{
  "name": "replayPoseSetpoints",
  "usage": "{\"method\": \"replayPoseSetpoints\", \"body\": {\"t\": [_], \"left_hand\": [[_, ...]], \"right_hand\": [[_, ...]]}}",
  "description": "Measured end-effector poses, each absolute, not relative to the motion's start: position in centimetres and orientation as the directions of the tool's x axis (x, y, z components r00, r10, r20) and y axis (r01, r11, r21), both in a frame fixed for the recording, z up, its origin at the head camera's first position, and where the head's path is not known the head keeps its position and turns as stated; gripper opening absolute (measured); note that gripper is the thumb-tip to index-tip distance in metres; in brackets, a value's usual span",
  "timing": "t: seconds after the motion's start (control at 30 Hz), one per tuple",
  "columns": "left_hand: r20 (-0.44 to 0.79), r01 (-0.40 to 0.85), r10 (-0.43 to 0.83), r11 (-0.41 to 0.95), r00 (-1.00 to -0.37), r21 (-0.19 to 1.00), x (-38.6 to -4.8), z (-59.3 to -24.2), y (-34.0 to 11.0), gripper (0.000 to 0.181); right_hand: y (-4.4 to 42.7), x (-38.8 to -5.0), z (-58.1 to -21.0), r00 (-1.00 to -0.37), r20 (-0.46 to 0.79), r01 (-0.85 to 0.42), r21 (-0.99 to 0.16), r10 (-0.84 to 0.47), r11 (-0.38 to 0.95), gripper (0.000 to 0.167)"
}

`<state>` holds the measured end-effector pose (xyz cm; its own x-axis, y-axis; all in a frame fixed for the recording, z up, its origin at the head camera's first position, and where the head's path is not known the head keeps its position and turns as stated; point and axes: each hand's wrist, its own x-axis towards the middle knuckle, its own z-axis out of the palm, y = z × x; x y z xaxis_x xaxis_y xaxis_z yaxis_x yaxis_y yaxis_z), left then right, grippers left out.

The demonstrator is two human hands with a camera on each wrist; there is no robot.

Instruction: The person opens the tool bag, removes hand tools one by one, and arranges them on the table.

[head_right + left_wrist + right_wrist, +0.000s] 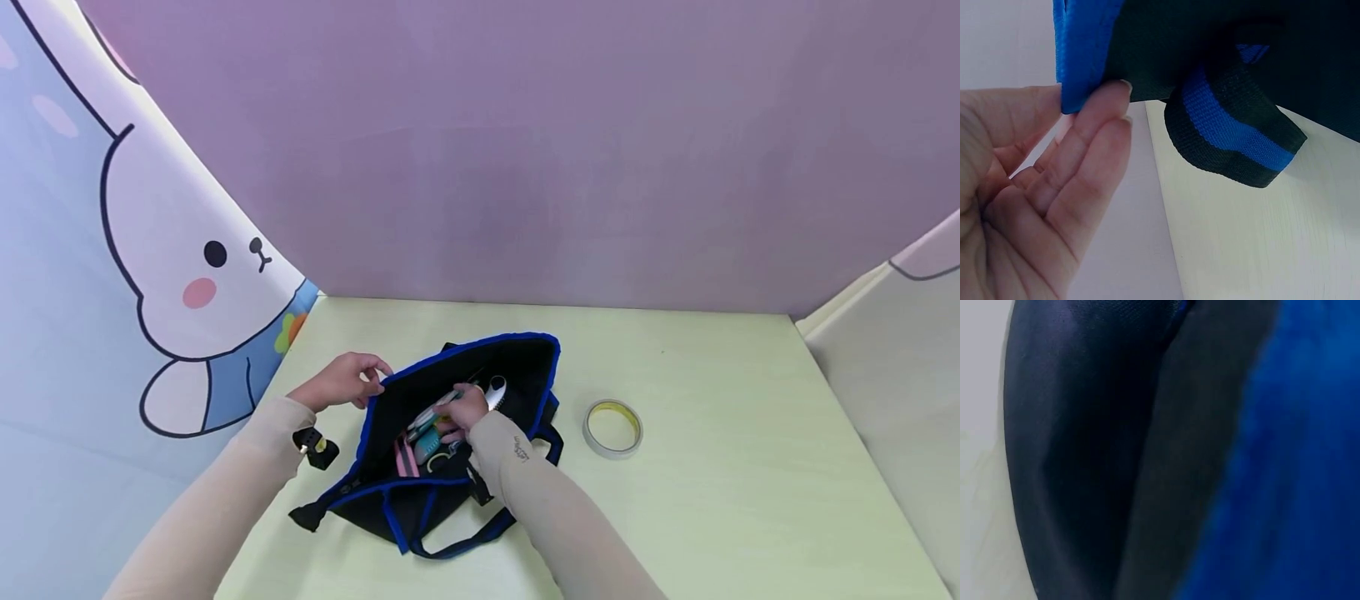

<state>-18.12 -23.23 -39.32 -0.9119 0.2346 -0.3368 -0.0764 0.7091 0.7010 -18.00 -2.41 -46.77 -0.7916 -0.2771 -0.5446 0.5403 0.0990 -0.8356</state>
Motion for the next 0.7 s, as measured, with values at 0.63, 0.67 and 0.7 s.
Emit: {"method": "replayPoseSetpoints", "body": {"t": [0.63, 0.67, 0.7], "left_hand": [[-0.341, -0.078, 0.223, 0.726, -0.914, 0.684, -17.7, -38.7, -23.1, 0.021], [-0.339, -0.073, 0.225, 0.728, -0.914, 0.681, -17.7, -38.7, -23.1, 0.022], [-0.339, -0.073, 0.225, 0.73, -0.914, 0.68, -17.7, -38.6, -23.1, 0.022]], "right_hand": [[-4.4, -17.5, -48.3, -0.829, -0.505, 0.513, -0.858, -0.24, 0.029, 0.087], [-4.5, -17.5, -48.4, -0.83, -0.506, 0.517, -0.856, -0.235, 0.016, 0.084], [-4.7, -17.4, -48.5, -0.83, -0.507, 0.521, -0.853, -0.233, 0.0, 0.081]]}}
